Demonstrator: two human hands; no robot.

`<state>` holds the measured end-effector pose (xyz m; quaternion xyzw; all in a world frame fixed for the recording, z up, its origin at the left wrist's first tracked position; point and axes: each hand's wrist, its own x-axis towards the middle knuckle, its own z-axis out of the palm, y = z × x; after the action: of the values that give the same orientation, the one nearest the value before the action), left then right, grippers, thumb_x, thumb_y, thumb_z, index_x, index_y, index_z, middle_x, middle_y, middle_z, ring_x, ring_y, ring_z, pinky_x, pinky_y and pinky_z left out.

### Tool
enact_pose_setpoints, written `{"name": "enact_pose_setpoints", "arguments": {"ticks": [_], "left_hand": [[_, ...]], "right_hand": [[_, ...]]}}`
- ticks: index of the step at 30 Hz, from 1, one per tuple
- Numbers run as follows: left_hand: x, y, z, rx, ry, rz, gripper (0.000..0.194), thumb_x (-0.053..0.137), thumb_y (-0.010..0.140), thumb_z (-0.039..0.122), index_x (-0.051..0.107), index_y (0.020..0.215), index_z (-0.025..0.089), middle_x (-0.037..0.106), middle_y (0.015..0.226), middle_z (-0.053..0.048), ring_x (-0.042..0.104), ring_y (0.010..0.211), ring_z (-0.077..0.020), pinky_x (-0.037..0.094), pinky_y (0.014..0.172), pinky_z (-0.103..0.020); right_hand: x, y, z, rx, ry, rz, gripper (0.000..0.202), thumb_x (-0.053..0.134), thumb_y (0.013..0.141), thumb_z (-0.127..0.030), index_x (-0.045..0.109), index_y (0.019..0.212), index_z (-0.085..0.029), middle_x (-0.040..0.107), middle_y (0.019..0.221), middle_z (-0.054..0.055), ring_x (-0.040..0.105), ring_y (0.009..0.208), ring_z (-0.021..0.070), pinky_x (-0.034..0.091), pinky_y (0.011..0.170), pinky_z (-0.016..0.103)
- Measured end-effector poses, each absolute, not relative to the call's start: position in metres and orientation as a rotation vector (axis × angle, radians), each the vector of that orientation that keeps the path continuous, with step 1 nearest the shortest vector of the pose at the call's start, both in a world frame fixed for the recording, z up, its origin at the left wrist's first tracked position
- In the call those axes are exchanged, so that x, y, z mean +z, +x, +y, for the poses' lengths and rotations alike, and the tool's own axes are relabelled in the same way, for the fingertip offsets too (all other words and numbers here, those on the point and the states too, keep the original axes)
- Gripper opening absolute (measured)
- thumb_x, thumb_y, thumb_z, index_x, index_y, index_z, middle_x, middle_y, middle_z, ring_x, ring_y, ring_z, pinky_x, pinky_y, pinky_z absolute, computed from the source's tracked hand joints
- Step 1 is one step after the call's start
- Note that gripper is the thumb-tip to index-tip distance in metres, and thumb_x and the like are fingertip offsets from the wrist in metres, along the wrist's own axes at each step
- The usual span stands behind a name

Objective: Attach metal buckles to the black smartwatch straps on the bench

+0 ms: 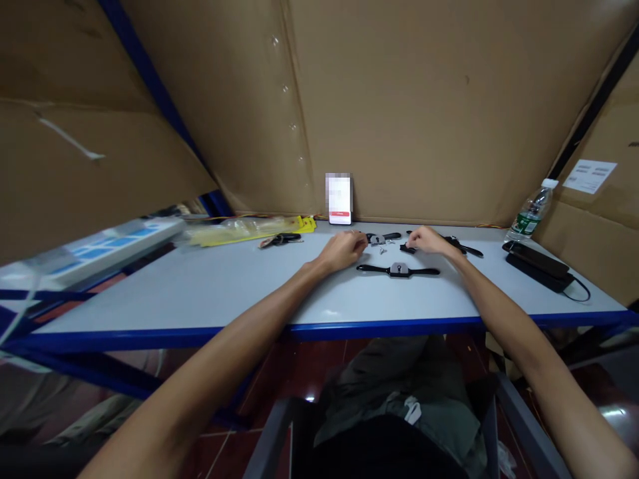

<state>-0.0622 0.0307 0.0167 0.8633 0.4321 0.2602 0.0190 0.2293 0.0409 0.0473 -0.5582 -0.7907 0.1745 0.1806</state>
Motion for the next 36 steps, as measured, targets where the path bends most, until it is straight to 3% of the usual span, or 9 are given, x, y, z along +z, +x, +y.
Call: {"name": "enact_pose_setpoints", "arguments": {"ticks": [5, 9, 14, 17, 22, 29, 36], "left_hand": [[0.015, -0.063, 0.031, 0.726, 2.704, 1.384, 0.023, 0.054, 0.09, 0.019, 0.074, 0.101, 0.019, 0.073, 0.094, -0.008, 0.062, 0.081, -0.0223, 0.043, 0.071, -0.031], [0.01, -0.06, 0.033, 0.678, 2.715, 1.309, 0.038, 0.053, 0.092, 0.021, 0.071, 0.125, 0.02, 0.071, 0.105, -0.009, 0.064, 0.085, -0.0216, 0.046, 0.076, -0.031], [0.01, -0.054, 0.038, 0.568, 2.721, 1.244, 0.05, 0.052, 0.096, 0.025, 0.061, 0.145, 0.024, 0.07, 0.108, -0.009, 0.065, 0.086, -0.0209, 0.045, 0.077, -0.03], [0.014, -0.05, 0.042, 0.499, 2.753, 1.262, 0.047, 0.052, 0.098, 0.025, 0.063, 0.144, 0.026, 0.071, 0.107, -0.008, 0.066, 0.089, -0.0216, 0.045, 0.076, -0.03], [0.018, -0.042, 0.042, 0.417, 2.902, 1.238, 0.034, 0.05, 0.099, 0.025, 0.071, 0.126, 0.025, 0.072, 0.115, -0.008, 0.067, 0.097, -0.0244, 0.043, 0.076, -0.03], [0.015, -0.04, 0.043, 0.399, 2.808, 1.337, 0.024, 0.05, 0.099, 0.028, 0.068, 0.112, 0.02, 0.074, 0.102, -0.01, 0.067, 0.088, -0.0256, 0.043, 0.073, -0.031], [0.015, -0.042, 0.045, 0.444, 2.795, 1.24, 0.042, 0.053, 0.094, 0.025, 0.064, 0.134, 0.025, 0.075, 0.099, -0.006, 0.068, 0.089, -0.0234, 0.044, 0.075, -0.029]], "right_hand": [[0.067, 0.225, 0.016, 0.969, -1.257, -2.313, 0.01, 0.069, 0.074, -0.025, 0.075, 0.071, -0.018, 0.065, 0.064, 0.001, 0.052, 0.058, 0.0131, 0.035, 0.049, 0.026], [0.071, 0.212, 0.004, 1.041, -1.27, -2.361, 0.008, 0.072, 0.069, -0.025, 0.072, 0.064, -0.018, 0.063, 0.057, 0.0, 0.048, 0.05, 0.0105, 0.034, 0.048, 0.026], [0.073, 0.207, -0.001, 1.06, -1.269, -2.325, 0.011, 0.071, 0.073, -0.027, 0.075, 0.071, -0.017, 0.066, 0.059, 0.001, 0.048, 0.048, 0.0096, 0.034, 0.047, 0.024], [0.072, 0.208, 0.002, 0.962, -1.302, -2.214, 0.012, 0.071, 0.075, -0.027, 0.073, 0.071, -0.016, 0.065, 0.058, 0.0, 0.047, 0.047, 0.0091, 0.032, 0.046, 0.024], [0.066, 0.209, 0.008, 0.845, -1.326, -2.096, 0.014, 0.07, 0.079, -0.028, 0.069, 0.071, -0.016, 0.062, 0.057, -0.001, 0.045, 0.048, 0.0091, 0.031, 0.045, 0.023], [0.059, 0.209, 0.016, 0.755, -1.313, -2.08, 0.016, 0.067, 0.082, -0.029, 0.07, 0.074, -0.015, 0.062, 0.058, 0.0, 0.045, 0.048, 0.0091, 0.031, 0.047, 0.023], [0.055, 0.212, 0.02, 0.655, -1.35, -2.124, 0.017, 0.065, 0.082, -0.028, 0.071, 0.075, -0.014, 0.063, 0.06, 0.001, 0.048, 0.051, 0.0102, 0.034, 0.053, 0.024]]}}
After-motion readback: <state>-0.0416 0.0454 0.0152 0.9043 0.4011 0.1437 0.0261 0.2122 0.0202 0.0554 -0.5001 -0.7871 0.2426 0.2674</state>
